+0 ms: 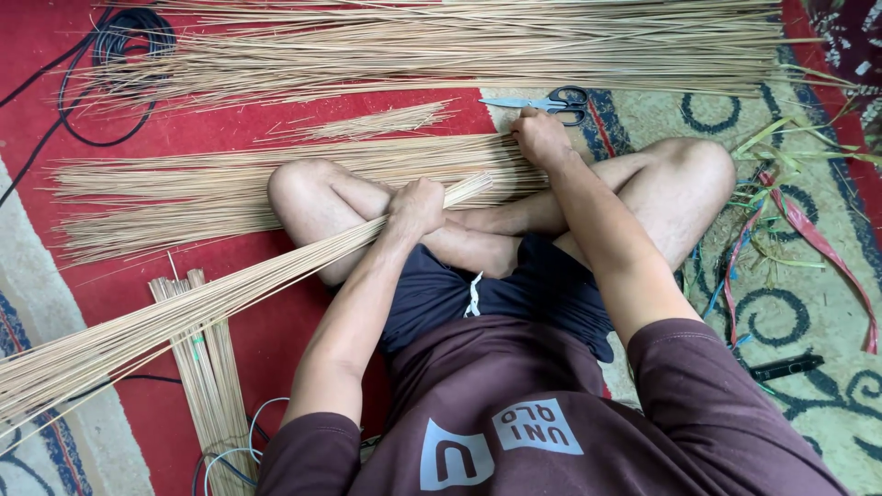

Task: Bundling and tying thin wooden sticks together using flexible strips

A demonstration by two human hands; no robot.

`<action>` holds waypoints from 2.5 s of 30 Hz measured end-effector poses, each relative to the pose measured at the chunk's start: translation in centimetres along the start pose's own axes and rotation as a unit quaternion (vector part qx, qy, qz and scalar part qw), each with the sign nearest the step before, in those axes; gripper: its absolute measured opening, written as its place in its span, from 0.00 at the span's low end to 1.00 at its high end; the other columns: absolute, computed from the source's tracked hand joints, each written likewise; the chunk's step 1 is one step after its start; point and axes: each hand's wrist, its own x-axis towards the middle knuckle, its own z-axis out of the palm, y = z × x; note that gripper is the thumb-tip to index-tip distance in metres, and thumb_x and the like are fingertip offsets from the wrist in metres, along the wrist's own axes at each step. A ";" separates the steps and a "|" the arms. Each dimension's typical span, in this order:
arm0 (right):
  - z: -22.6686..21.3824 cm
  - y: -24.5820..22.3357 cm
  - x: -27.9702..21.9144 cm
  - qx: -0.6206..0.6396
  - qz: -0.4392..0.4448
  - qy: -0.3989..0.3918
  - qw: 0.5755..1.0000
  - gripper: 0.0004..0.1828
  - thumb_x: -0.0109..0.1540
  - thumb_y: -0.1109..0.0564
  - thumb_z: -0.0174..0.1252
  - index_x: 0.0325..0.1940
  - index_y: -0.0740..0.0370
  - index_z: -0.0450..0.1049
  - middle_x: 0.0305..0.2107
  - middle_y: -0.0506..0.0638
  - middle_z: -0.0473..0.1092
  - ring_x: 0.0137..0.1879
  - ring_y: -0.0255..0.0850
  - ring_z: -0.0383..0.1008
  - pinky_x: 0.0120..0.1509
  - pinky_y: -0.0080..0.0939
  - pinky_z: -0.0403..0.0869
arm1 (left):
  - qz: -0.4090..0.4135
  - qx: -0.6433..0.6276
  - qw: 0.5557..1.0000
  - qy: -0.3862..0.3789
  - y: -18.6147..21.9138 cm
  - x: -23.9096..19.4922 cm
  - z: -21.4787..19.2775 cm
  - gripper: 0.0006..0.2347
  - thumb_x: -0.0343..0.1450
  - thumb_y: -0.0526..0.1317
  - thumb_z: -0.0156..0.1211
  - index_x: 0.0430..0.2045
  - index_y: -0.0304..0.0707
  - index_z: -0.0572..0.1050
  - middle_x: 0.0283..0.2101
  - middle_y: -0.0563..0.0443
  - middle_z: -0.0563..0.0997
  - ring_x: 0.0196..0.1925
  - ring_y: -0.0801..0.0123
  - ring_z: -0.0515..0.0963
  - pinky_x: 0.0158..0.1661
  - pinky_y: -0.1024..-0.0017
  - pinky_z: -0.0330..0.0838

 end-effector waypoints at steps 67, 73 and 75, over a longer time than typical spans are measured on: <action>-9.6 -10.7 -9.5 0.800 0.265 0.194 0.502 0.09 0.66 0.62 0.62 0.47 0.66 0.70 0.39 0.58 0.80 0.37 0.42 0.85 0.40 0.37 0.88 | 0.050 -0.169 0.983 0.053 5.8 -4.2 -9.3 0.24 0.67 0.52 0.66 0.40 0.22 0.81 0.46 0.25 0.83 0.57 0.41 0.80 0.54 0.51 0.75; -8.8 -10.8 -9.2 0.777 0.221 0.234 0.541 0.27 0.66 0.69 0.59 0.69 0.63 0.65 0.39 0.61 0.79 0.37 0.41 0.84 0.44 0.40 0.89 | 0.052 -0.190 0.978 0.072 4.7 -3.7 -8.4 0.28 0.62 0.59 0.71 0.34 0.24 0.82 0.40 0.25 0.83 0.52 0.40 0.83 0.49 0.51 0.77; -7.8 -10.3 -9.2 0.779 0.211 0.238 0.540 0.26 0.66 0.70 0.60 0.68 0.65 0.67 0.38 0.63 0.79 0.36 0.43 0.84 0.45 0.41 0.89 | 0.053 -0.184 0.979 0.065 5.2 -4.5 -9.1 0.30 0.61 0.60 0.72 0.34 0.23 0.81 0.41 0.24 0.83 0.53 0.40 0.82 0.50 0.50 0.77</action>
